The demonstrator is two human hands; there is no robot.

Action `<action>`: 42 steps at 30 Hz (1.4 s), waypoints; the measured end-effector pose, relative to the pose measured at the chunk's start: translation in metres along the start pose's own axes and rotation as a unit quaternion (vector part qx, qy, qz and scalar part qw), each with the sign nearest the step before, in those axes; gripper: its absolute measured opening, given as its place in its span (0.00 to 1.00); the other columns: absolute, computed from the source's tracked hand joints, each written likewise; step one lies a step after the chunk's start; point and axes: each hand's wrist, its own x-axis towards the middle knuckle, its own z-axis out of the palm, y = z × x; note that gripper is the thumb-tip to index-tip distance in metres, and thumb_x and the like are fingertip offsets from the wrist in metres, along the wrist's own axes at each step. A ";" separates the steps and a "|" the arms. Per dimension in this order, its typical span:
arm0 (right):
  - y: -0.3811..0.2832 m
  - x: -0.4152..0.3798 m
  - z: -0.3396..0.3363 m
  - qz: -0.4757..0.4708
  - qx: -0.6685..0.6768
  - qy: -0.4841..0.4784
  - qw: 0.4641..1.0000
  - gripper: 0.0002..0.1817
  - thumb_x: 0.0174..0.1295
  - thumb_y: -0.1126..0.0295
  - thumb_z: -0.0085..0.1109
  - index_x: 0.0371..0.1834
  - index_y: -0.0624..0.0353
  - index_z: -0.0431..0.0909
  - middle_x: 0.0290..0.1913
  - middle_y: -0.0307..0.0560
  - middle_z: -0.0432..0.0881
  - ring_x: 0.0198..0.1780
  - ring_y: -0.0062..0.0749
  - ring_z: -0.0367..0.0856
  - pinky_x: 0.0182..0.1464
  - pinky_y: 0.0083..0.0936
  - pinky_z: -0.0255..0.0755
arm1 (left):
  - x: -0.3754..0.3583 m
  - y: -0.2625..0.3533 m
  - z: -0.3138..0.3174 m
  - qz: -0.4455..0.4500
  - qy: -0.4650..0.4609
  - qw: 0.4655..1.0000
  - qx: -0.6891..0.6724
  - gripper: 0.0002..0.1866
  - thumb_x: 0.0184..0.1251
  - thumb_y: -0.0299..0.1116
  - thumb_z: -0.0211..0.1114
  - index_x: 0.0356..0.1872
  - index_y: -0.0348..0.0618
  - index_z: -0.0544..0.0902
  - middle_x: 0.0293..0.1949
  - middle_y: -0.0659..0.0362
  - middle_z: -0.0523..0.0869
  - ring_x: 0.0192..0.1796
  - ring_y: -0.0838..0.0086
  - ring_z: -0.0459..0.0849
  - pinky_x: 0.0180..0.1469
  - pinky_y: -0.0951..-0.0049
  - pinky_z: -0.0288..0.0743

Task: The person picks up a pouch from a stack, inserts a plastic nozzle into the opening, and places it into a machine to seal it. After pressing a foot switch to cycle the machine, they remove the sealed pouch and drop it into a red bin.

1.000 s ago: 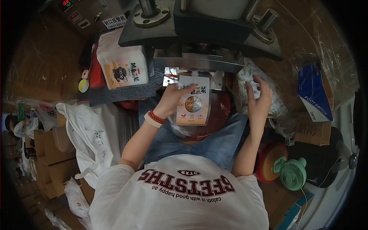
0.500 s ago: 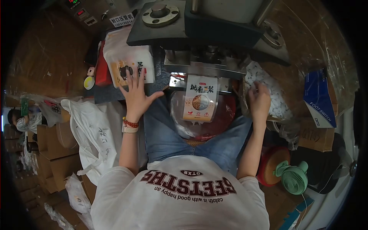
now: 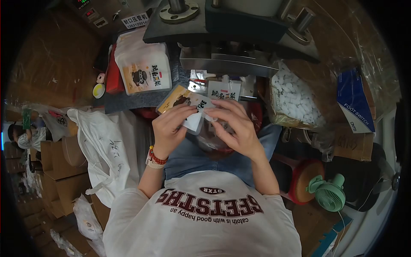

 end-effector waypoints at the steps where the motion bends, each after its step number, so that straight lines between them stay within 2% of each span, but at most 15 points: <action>1: 0.001 0.001 -0.002 -0.064 -0.012 -0.012 0.998 0.17 0.55 0.77 0.63 0.50 0.60 0.78 0.51 0.50 0.81 0.56 0.48 0.77 0.61 0.37 0.67 | 0.003 0.005 -0.002 0.002 0.003 1.000 0.001 0.22 0.42 0.15 0.58 0.42 0.41 0.85 0.42 0.54 0.87 0.48 0.61 0.86 0.49 0.69 0.79; 5: 0.000 -0.002 -0.016 -0.025 0.032 -0.026 0.999 0.16 0.58 0.75 0.61 0.51 0.61 0.78 0.54 0.49 0.81 0.57 0.46 0.77 0.64 0.32 0.62 | 0.008 0.012 0.009 0.007 -0.066 0.992 -0.111 0.16 0.49 0.20 0.64 0.42 0.40 0.86 0.36 0.55 0.88 0.37 0.69 0.88 0.39 0.75 0.80; 7: 0.004 -0.003 -0.015 0.102 -0.024 0.047 0.993 0.15 0.60 0.73 0.61 0.50 0.61 0.78 0.51 0.48 0.82 0.55 0.41 0.78 0.62 0.30 0.65 | 0.008 0.006 0.027 -0.237 -0.206 0.914 -0.259 0.09 0.60 0.28 0.67 0.41 0.36 0.86 0.31 0.57 0.88 0.31 0.81 0.85 0.34 0.80 0.77; 10: 0.010 -0.009 -0.035 0.183 -0.056 0.137 0.972 0.15 0.62 0.71 0.61 0.51 0.62 0.77 0.49 0.48 0.83 0.54 0.36 0.78 0.59 0.27 0.67 | 0.010 -0.006 0.068 -0.382 -0.132 0.814 -0.417 0.14 0.66 0.36 0.67 0.38 0.32 0.86 0.28 0.60 0.87 0.30 0.87 0.81 0.33 0.83 0.75; 13: 0.028 -0.015 -0.070 0.206 -0.206 0.200 0.936 0.13 0.61 0.70 0.60 0.49 0.61 0.78 0.47 0.53 0.81 0.48 0.47 0.79 0.51 0.34 0.71 | 0.030 -0.017 0.080 -0.410 -0.107 0.772 -0.474 0.13 0.66 0.34 0.66 0.39 0.30 0.85 0.34 0.59 0.88 0.33 0.82 0.84 0.35 0.81 0.77; 16: 0.064 -0.022 -0.086 0.217 -0.482 0.153 0.835 0.13 0.60 0.71 0.59 0.47 0.62 0.79 0.43 0.54 0.82 0.46 0.49 0.78 0.50 0.38 0.71 | 0.045 -0.028 0.085 -0.441 -0.092 0.719 -0.529 0.13 0.65 0.33 0.66 0.43 0.30 0.83 0.39 0.55 0.87 0.37 0.78 0.86 0.38 0.79 0.78; 18: 0.091 -0.031 -0.083 0.237 -0.464 0.126 0.844 0.13 0.59 0.71 0.59 0.47 0.62 0.79 0.42 0.55 0.82 0.46 0.51 0.78 0.50 0.39 0.71 | 0.051 -0.028 0.087 -0.465 -0.094 0.692 -0.544 0.14 0.65 0.34 0.66 0.43 0.31 0.83 0.40 0.54 0.87 0.38 0.78 0.86 0.39 0.78 0.79; 23: 0.092 -0.036 -0.087 0.302 -0.402 0.081 0.861 0.13 0.56 0.74 0.59 0.45 0.65 0.78 0.41 0.58 0.81 0.47 0.54 0.77 0.50 0.42 0.71 | 0.046 -0.043 0.078 -0.448 -0.128 0.729 -0.501 0.15 0.65 0.36 0.67 0.44 0.33 0.83 0.38 0.57 0.88 0.39 0.78 0.86 0.39 0.79 0.78; 25: 0.085 -0.042 -0.094 0.328 -0.356 0.075 0.872 0.14 0.55 0.76 0.59 0.45 0.66 0.77 0.41 0.59 0.81 0.46 0.56 0.77 0.50 0.43 0.71 | 0.041 -0.062 0.056 -0.330 -0.073 0.909 -0.243 0.25 0.62 0.45 0.68 0.54 0.39 0.79 0.50 0.53 0.84 0.51 0.68 0.83 0.53 0.64 0.75; 26: 0.081 -0.041 -0.095 0.329 -0.354 0.074 0.872 0.14 0.55 0.76 0.59 0.45 0.66 0.77 0.41 0.59 0.81 0.46 0.56 0.77 0.50 0.43 0.71 | 0.037 -0.065 0.040 -0.254 -0.032 0.965 0.057 0.31 0.59 0.50 0.68 0.60 0.43 0.74 0.58 0.53 0.78 0.59 0.65 0.77 0.60 0.55 0.65; 27: 0.077 -0.039 -0.095 0.343 -0.370 0.031 0.863 0.15 0.54 0.77 0.60 0.46 0.67 0.77 0.41 0.60 0.81 0.46 0.58 0.77 0.50 0.44 0.71 | 0.035 -0.065 0.022 -0.150 0.011 0.924 0.351 0.38 0.57 0.54 0.69 0.65 0.47 0.70 0.66 0.53 0.71 0.66 0.61 0.71 0.67 0.46 0.56; 30: 0.076 -0.037 -0.093 0.316 -0.376 0.028 0.871 0.17 0.53 0.79 0.59 0.48 0.68 0.76 0.41 0.61 0.81 0.46 0.56 0.78 0.48 0.41 0.72 | -0.013 -0.107 -0.004 -0.160 -0.117 0.925 0.324 0.45 0.53 0.60 0.67 0.70 0.51 0.61 0.74 0.57 0.57 0.75 0.59 0.55 0.70 0.37 0.37; 34: 0.053 -0.019 -0.087 0.293 -0.192 0.176 0.920 0.18 0.55 0.83 0.57 0.51 0.68 0.73 0.41 0.55 0.82 0.46 0.37 0.82 0.48 0.27 0.73 | -0.037 -0.088 -0.023 -0.055 -0.107 0.962 0.246 0.28 0.48 0.19 0.61 0.55 0.51 0.81 0.57 0.59 0.81 0.61 0.66 0.78 0.60 0.65 0.70; 37: 0.021 -0.008 -0.062 0.191 0.124 0.213 0.950 0.19 0.60 0.84 0.55 0.55 0.65 0.70 0.46 0.50 0.82 0.47 0.25 0.80 0.51 0.21 0.72 | -0.033 -0.072 -0.016 -0.184 -0.012 0.980 0.077 0.21 0.47 0.19 0.61 0.45 0.49 0.86 0.46 0.60 0.87 0.51 0.67 0.85 0.52 0.69 0.77; 42: 0.000 -0.004 0.000 0.180 0.292 0.054 0.938 0.17 0.60 0.82 0.57 0.53 0.63 0.72 0.48 0.46 0.83 0.49 0.23 0.79 0.52 0.20 0.72 | -0.009 -0.030 0.011 -0.068 0.038 0.993 0.084 0.21 0.45 0.19 0.60 0.42 0.48 0.86 0.44 0.61 0.88 0.48 0.67 0.85 0.49 0.71 0.78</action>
